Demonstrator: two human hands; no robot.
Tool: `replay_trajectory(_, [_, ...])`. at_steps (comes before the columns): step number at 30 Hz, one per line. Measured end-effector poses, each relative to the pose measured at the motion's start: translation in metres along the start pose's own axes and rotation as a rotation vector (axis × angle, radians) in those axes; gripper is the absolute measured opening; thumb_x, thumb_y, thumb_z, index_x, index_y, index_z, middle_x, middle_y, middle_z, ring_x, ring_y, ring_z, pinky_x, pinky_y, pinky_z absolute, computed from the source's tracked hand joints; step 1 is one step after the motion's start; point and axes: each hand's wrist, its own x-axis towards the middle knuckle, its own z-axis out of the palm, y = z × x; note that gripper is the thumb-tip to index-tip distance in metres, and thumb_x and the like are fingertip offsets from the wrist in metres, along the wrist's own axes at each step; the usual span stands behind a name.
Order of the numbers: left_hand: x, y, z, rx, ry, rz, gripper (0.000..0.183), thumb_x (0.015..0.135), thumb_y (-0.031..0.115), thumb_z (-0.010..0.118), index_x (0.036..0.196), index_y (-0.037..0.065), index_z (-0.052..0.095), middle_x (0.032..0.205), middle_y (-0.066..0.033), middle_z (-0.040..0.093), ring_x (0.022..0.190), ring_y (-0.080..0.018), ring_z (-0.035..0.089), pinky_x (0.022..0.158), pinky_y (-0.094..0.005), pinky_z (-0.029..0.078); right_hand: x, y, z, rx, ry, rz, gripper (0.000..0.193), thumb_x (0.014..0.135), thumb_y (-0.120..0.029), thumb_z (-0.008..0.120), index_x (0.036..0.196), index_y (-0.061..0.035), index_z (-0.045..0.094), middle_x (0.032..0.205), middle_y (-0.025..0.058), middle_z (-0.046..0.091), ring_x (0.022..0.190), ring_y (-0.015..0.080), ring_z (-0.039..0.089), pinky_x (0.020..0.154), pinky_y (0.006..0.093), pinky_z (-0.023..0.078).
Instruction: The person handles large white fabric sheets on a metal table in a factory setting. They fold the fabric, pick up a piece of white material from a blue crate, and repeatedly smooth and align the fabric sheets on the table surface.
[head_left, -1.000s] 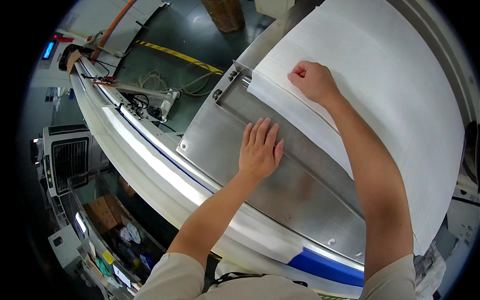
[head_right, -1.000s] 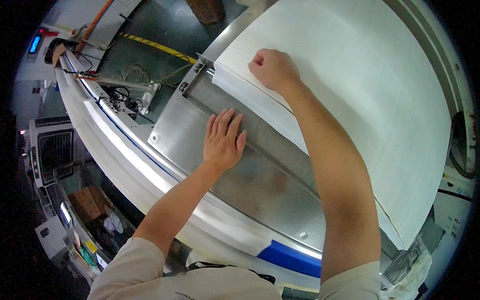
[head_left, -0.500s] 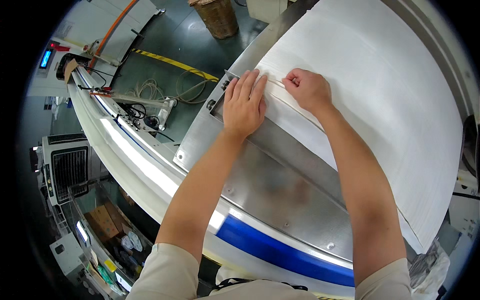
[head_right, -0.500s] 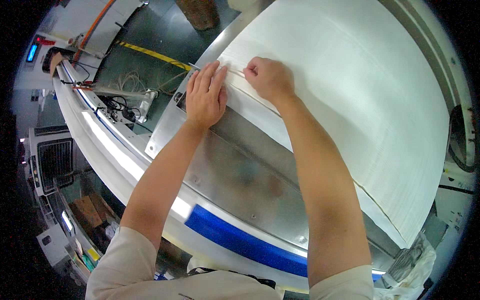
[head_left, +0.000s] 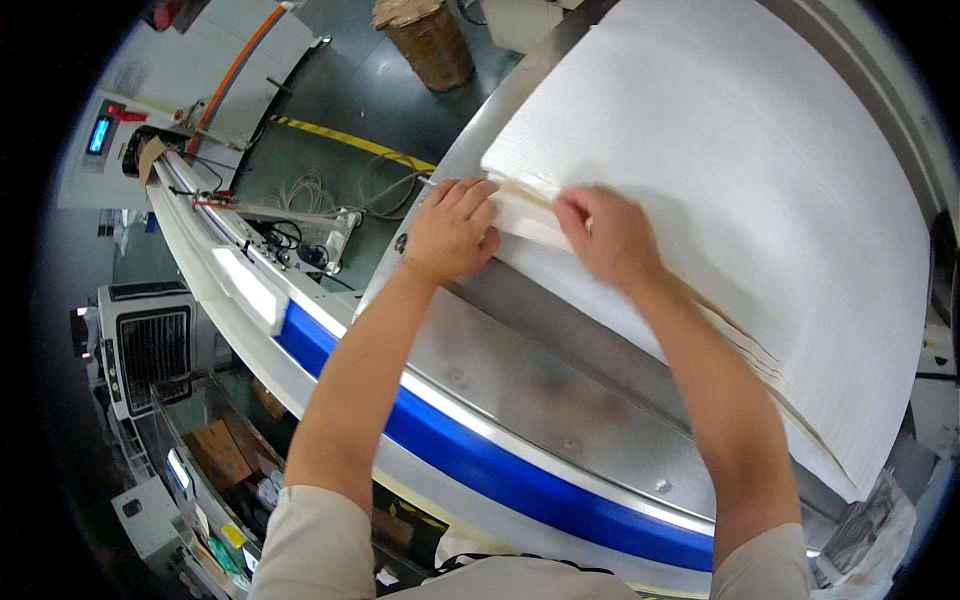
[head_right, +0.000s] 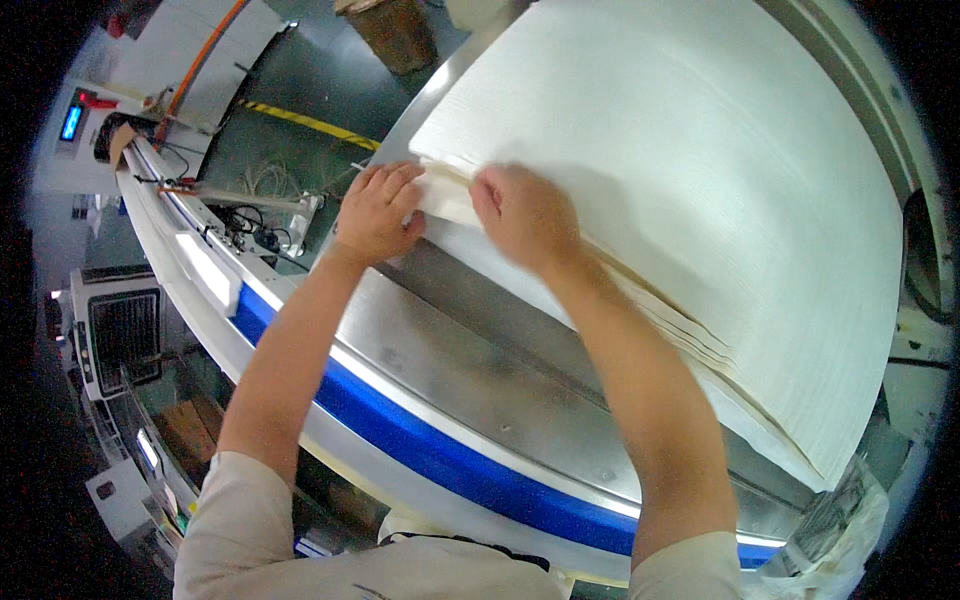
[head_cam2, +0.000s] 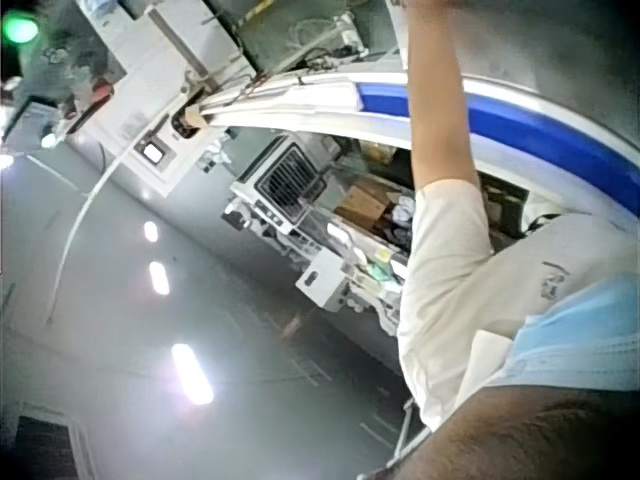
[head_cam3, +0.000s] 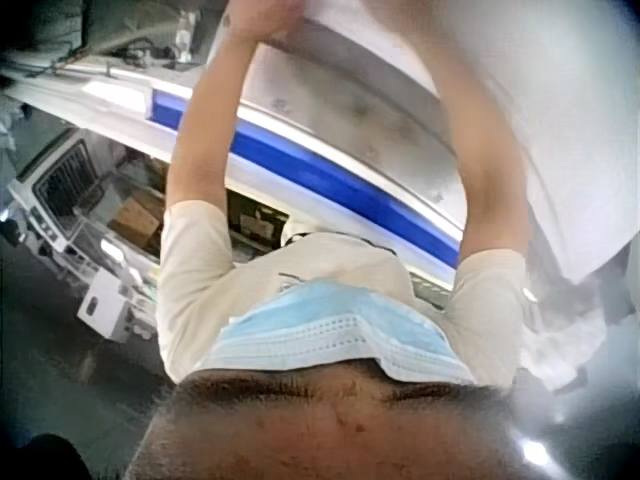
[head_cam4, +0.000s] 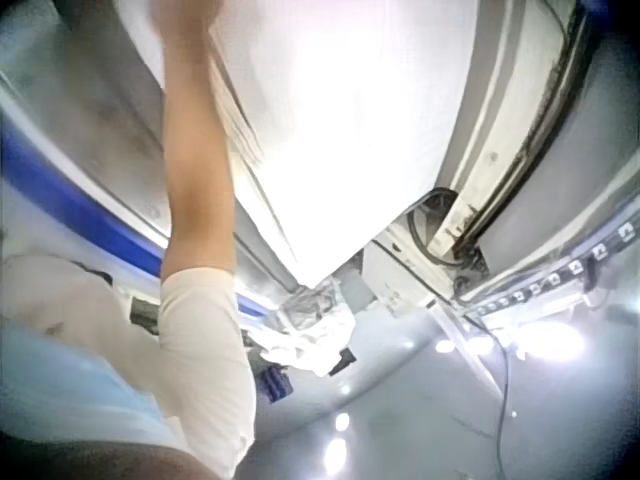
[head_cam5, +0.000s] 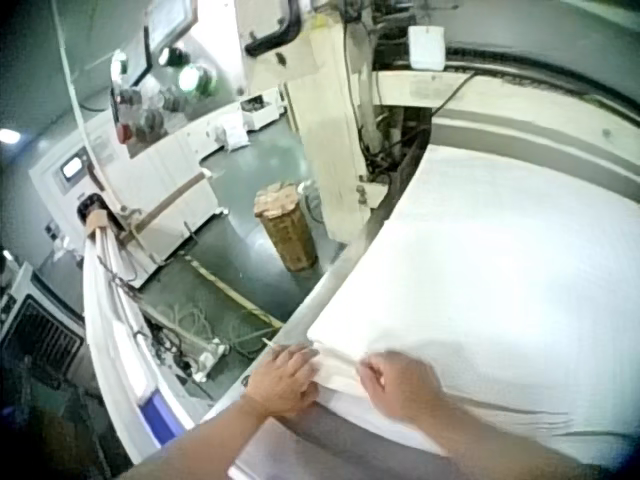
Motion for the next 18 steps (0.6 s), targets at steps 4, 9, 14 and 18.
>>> replay_trajectory(4, [0.015,-0.01,-0.017,0.048,-0.356,0.034,0.038,0.068,0.016,0.067,0.103,0.011,0.054,0.112,-0.009,0.059,0.106,-0.0288,0.056,0.097,-0.0447,0.039,-0.102,0.031,-0.033,-0.443,0.034,0.284,0.033,0.093,-0.036,0.048,0.083,-0.0085,0.063,0.082,0.0149,0.064,0.076,0.0329,0.063,0.07,0.0459,0.049])
replay_trajectory(9, [0.045,0.01,-0.021,0.393,-0.69,0.02,0.046,0.076,0.018,0.064,0.121,0.015,0.053,0.119,-0.0075,0.059,0.107,-0.0254,0.058,0.094,-0.0447,0.039,-0.246,0.109,-0.138,-0.69,0.182,0.467,0.044,0.094,-0.04,0.045,0.076,-0.0065,0.066,0.078,0.0149,0.065,0.073,0.0342,0.062,0.071,0.0448,0.048])
replay_trajectory(14, [0.084,0.047,0.008,0.612,-0.91,0.007,0.024,0.075,0.012,0.064,0.099,0.01,0.065,0.102,-0.0064,0.066,0.097,-0.0243,0.064,0.086,-0.0402,0.047,-0.396,0.193,-0.263,-0.774,0.096,0.862,0.063,0.097,-0.047,0.033,0.07,-0.0022,0.068,0.075,0.0193,0.066,0.074,0.0357,0.063,0.083,0.0446,0.046])
replay_trajectory(18, [0.073,0.01,0.033,0.482,-0.835,-0.112,0.029,0.076,0.006,0.067,0.104,0.009,0.065,0.104,-0.0108,0.065,0.099,-0.0265,0.063,0.082,-0.0373,0.05,-0.489,0.244,-0.338,-0.766,0.097,1.062,0.069,0.098,-0.049,0.026,0.075,-0.0015,0.07,0.08,0.0215,0.067,0.082,0.0362,0.064,0.087,0.0434,0.045])
